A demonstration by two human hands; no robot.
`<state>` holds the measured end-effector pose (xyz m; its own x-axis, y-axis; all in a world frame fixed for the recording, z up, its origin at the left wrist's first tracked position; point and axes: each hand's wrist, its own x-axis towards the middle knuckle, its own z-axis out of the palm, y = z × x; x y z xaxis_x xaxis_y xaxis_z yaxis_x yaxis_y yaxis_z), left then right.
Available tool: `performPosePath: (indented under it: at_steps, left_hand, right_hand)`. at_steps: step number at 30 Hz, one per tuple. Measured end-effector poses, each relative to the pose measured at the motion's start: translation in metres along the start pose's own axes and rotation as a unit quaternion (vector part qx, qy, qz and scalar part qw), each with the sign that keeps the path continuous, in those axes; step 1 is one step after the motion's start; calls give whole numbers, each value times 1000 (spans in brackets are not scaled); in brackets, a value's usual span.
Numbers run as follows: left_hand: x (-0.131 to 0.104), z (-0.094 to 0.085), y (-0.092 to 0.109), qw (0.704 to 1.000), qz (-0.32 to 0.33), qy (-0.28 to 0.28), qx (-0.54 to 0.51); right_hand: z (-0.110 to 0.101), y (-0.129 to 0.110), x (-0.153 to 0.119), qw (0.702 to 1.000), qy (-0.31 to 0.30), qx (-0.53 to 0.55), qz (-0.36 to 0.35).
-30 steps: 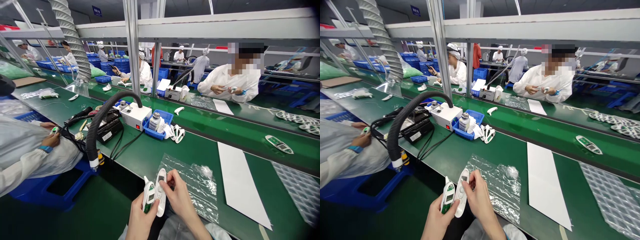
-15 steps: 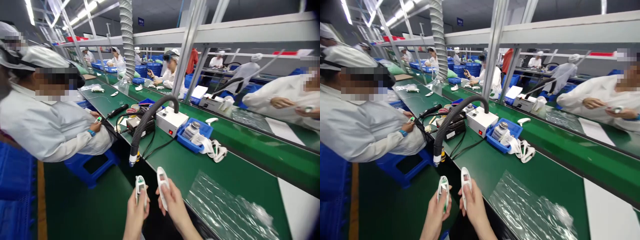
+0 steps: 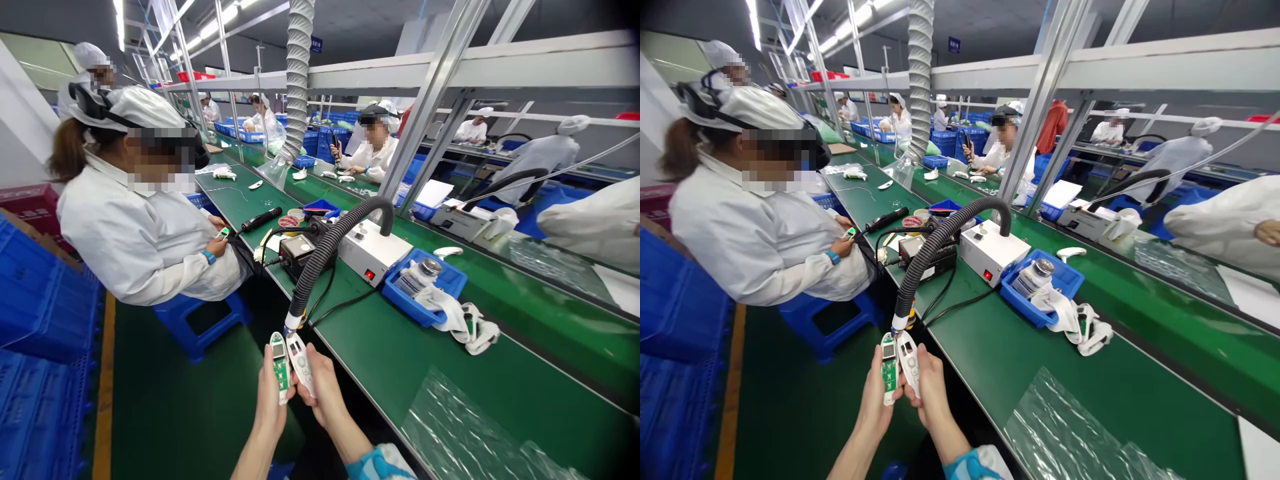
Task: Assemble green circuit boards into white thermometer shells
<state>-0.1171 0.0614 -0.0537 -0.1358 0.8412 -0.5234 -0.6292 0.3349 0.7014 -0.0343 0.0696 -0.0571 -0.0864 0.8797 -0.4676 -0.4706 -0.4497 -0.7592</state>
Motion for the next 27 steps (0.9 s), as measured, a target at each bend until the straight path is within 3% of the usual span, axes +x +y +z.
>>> performPosePath:
  at_steps: [3,8,11,16,21,27]
  left_hand:
    - [0,5,-3,1000,-1,-2,-2]
    - [3,-7,14,998,37,42,-12]
    - [4,-12,18,998,52,40,2]
    - [14,-4,12,997,69,-5,43]
    - [18,4,3,994,43,-82,63]
    - [-20,-3,-17,994,-4,-93,61]
  right_hand:
    - [0,-1,1,999,5,-8,-33]
    - [29,3,14,998,-29,-30,-48]
    - [32,4,13,997,-36,-42,-54]
    - [-8,4,-8,997,-2,-55,-51]
    - [-47,-4,-51,999,22,23,-17]
    - [-69,-20,-102,987,2,156,-21]
